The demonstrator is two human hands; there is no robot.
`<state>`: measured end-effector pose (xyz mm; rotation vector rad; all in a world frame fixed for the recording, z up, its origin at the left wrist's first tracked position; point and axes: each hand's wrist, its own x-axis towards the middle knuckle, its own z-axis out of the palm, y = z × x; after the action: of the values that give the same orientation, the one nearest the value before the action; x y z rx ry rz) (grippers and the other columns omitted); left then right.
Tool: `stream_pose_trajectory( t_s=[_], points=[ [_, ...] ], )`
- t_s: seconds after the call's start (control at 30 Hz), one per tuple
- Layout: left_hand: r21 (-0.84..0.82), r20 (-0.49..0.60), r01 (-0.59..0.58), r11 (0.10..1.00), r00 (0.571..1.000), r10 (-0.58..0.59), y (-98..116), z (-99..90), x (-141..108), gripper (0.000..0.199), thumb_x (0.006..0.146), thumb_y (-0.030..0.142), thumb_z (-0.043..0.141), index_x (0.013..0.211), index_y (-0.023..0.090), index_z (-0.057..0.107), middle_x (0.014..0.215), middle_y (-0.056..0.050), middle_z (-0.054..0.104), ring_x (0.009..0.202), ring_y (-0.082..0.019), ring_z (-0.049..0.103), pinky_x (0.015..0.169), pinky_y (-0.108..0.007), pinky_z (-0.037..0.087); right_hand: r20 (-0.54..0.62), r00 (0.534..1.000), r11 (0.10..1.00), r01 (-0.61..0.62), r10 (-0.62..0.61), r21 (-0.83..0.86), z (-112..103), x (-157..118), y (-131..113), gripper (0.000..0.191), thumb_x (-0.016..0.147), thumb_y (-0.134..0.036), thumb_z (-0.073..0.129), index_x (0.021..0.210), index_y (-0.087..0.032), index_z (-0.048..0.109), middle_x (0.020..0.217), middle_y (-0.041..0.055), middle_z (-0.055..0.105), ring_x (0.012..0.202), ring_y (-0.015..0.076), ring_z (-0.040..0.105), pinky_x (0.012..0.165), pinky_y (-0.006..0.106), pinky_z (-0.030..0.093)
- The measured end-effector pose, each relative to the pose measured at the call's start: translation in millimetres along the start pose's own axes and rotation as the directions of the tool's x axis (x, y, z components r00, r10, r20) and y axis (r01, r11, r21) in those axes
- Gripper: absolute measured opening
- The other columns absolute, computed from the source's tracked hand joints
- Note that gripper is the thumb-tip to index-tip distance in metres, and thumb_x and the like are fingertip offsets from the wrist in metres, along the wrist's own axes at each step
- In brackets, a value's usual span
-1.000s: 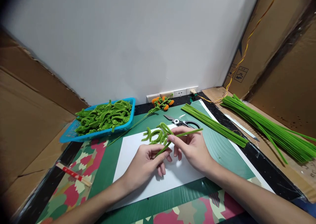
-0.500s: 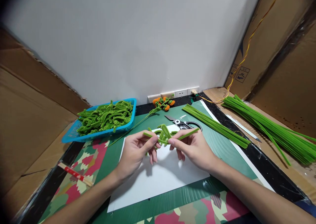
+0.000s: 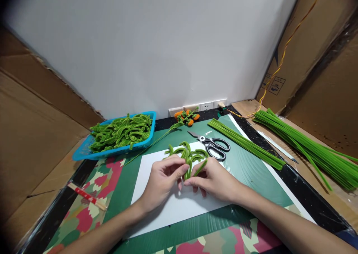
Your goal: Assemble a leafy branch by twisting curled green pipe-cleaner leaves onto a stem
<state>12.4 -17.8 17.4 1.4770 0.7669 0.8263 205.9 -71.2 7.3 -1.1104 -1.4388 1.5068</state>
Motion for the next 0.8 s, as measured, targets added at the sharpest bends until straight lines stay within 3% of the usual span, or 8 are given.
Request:
stream_pose_trajectory(
  t_s=[0.13, 0.33, 0.53, 0.7, 0.8],
  points=[
    [0.064, 0.006, -0.055, 0.996, 0.998, 0.055, -4.0, 6.5, -7.8, 0.027, 0.093, 0.040, 0.084, 0.081, 0.016, 0.080, 0.088, -0.004, 0.067, 0.078, -0.015, 0.065, 0.059, -0.019, 0.054, 0.030, 0.998, 0.997, -0.055, 0.057, -0.054, -5.4, 0.8, 2.4, 0.040, 0.083, -0.055, 0.089, 0.082, -0.015, 0.084, 0.060, -0.0006, 0.066, 0.046, 0.0098, 0.056, 0.046, 0.020, 0.042],
    [-0.015, 0.064, 0.085, 0.996, 0.994, -0.084, -7.4, 12.9, -14.7, 0.039, 0.096, 0.045, 0.080, 0.075, 0.013, 0.077, 0.077, -0.002, 0.065, 0.062, -0.011, 0.061, 0.058, -0.021, 0.052, -0.024, 0.992, 0.991, -0.128, 0.128, -0.033, -13.8, 1.0, 5.7, 0.051, 0.071, -0.058, 0.096, 0.061, -0.015, 0.072, 0.054, 0.0008, 0.066, 0.042, 0.0107, 0.055, 0.041, 0.021, 0.037],
    [-0.071, 0.068, 0.160, 0.985, 0.986, -0.155, -18.2, 11.7, -14.1, 0.042, 0.093, 0.053, 0.082, 0.091, 0.011, 0.083, 0.070, -0.004, 0.070, 0.054, -0.015, 0.068, 0.053, -0.024, 0.055, -0.145, 0.989, 0.997, 0.031, -0.041, -0.072, -19.2, 1.0, 3.3, 0.048, 0.080, -0.056, 0.092, 0.065, -0.016, 0.068, 0.049, -0.0026, 0.061, 0.043, 0.0085, 0.052, 0.045, 0.019, 0.035],
    [-0.040, 0.113, 0.138, 0.990, 0.985, -0.133, -17.5, 11.1, -13.4, 0.035, 0.098, 0.046, 0.079, 0.101, 0.013, 0.086, 0.075, -0.005, 0.072, 0.053, -0.011, 0.065, 0.052, -0.021, 0.052, -0.143, 0.989, 1.000, 0.025, -0.027, -0.019, -20.4, 0.7, 1.6, 0.046, 0.084, -0.055, 0.089, 0.071, -0.017, 0.065, 0.050, -0.0020, 0.062, 0.044, 0.0098, 0.054, 0.047, 0.020, 0.038],
    [-0.044, 0.129, 0.153, 0.987, 0.981, -0.146, -18.0, 11.8, -13.4, 0.033, 0.099, 0.044, 0.078, 0.097, 0.012, 0.084, 0.069, -0.004, 0.071, 0.054, -0.011, 0.063, 0.054, -0.021, 0.052, -0.174, 0.984, 0.999, 0.035, -0.036, -0.009, -17.3, -0.2, 1.6, 0.043, 0.085, -0.054, 0.088, 0.076, -0.017, 0.069, 0.052, -0.0021, 0.063, 0.044, 0.0103, 0.055, 0.047, 0.021, 0.040]
  ],
)
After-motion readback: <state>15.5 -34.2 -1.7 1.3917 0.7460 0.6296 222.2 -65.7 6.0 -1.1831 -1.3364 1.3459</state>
